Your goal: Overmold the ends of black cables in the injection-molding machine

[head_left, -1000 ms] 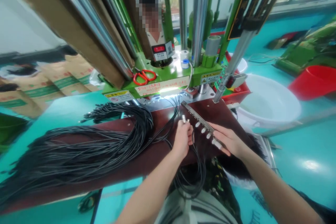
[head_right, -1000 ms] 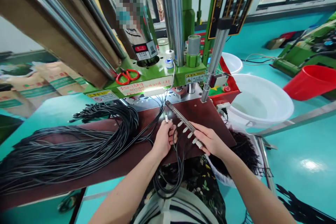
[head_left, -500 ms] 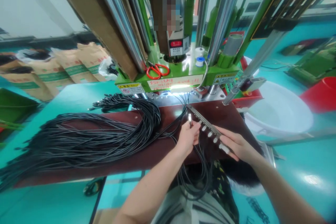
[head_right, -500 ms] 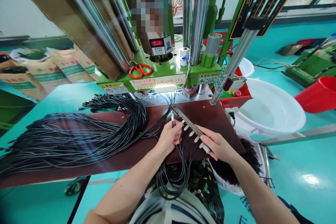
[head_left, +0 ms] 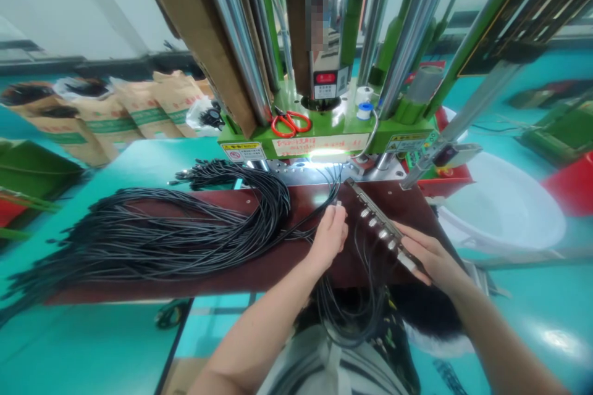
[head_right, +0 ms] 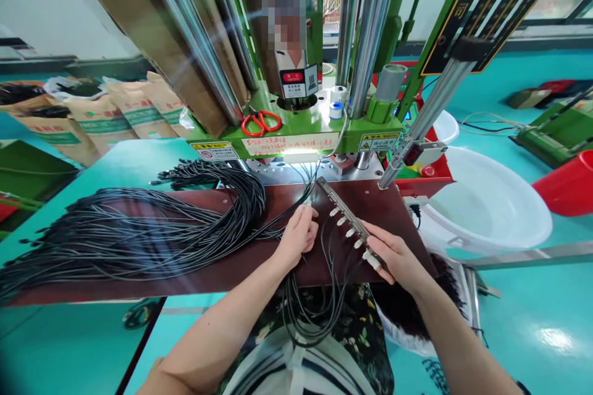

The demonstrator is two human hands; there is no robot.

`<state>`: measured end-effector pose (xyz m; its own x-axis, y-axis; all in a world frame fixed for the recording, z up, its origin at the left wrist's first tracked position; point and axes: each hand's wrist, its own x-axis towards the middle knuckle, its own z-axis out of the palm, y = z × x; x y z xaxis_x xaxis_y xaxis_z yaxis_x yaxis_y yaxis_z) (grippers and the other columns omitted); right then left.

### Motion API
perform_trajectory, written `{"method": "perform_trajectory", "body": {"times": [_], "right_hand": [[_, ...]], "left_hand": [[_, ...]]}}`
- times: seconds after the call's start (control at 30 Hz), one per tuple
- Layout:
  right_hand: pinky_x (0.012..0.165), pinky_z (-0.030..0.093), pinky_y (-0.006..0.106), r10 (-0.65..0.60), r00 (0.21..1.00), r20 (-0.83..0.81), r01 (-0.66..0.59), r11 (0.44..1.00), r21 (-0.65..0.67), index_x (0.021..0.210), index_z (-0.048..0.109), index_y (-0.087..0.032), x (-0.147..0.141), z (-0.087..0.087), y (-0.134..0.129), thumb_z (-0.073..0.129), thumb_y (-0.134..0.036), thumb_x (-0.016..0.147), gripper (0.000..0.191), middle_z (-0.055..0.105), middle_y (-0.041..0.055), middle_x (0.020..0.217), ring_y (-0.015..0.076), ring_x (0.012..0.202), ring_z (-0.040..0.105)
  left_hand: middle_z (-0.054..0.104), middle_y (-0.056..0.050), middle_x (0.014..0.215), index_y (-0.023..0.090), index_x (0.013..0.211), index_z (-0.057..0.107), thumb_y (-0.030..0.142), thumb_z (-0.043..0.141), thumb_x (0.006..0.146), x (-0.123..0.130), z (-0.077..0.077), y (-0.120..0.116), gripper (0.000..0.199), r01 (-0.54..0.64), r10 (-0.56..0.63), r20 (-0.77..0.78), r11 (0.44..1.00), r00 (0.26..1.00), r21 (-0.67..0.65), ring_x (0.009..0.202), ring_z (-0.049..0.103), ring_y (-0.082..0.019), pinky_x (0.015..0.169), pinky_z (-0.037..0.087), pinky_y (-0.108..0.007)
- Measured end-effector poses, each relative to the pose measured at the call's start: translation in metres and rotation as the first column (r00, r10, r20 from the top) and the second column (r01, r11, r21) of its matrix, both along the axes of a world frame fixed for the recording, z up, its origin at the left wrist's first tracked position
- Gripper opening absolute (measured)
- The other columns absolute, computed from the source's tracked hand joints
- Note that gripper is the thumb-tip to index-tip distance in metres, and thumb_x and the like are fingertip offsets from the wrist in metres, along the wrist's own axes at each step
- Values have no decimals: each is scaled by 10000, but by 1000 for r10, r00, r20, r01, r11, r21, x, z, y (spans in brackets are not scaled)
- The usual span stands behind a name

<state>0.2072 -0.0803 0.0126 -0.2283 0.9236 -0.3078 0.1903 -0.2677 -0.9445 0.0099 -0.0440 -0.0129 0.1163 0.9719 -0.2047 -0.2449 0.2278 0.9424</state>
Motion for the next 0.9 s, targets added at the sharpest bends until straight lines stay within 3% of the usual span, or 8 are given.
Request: {"method": "perform_trajectory", "body": {"times": [0.13,0.3,0.43,0.63,0.77,0.9], "right_hand": [[275,194,163,54,999,0,-54,998,-18,1324,403,-106,1,3,1,477,-442,854,582,577,38,603,38,302,304],[290,187,165,125,992,13,-125,992,-12,1326,401,-112,1,5,1,464,-449,862,577,598,54,637,30,306,305],[297,155,165,120,993,18,-120,993,2,1322,406,-101,1,5,0,452,-438,871,565,530,7,527,36,304,285],[293,175,160,114,993,25,-114,993,-5,1329,397,-105,5,2,2,459,-446,866,578,581,40,599,31,312,287],[288,209,166,144,988,56,-142,989,-47,1343,383,-120,8,0,2,478,-482,850,619,551,14,546,50,311,312],[266,222,176,92,991,92,-89,995,-34,1331,412,-153,6,-1,1,486,-507,829,618,594,41,612,54,304,304]], "left_hand": [[283,92,450,190,646,331,542,416,807,-2,-1,-1,396,109,-108,-36,994,993,29,356,219,-22,365,154,-147],[308,80,471,186,620,334,510,429,809,-2,0,1,386,142,-140,-85,990,986,15,379,229,-29,387,166,-168],[318,77,449,188,614,339,511,437,800,-4,0,1,386,150,-150,-87,989,985,-7,374,230,-33,389,154,-177],[307,82,428,191,616,334,491,441,802,-7,1,2,369,174,-174,-56,985,983,-10,365,219,-34,384,149,-178],[314,80,416,189,596,332,488,433,805,-7,3,2,378,193,-193,-77,981,978,0,352,221,-32,376,161,-178],[343,70,417,187,576,374,516,468,765,-7,3,3,391,192,-193,-63,981,979,-23,345,233,-38,360,161,-186]]}}
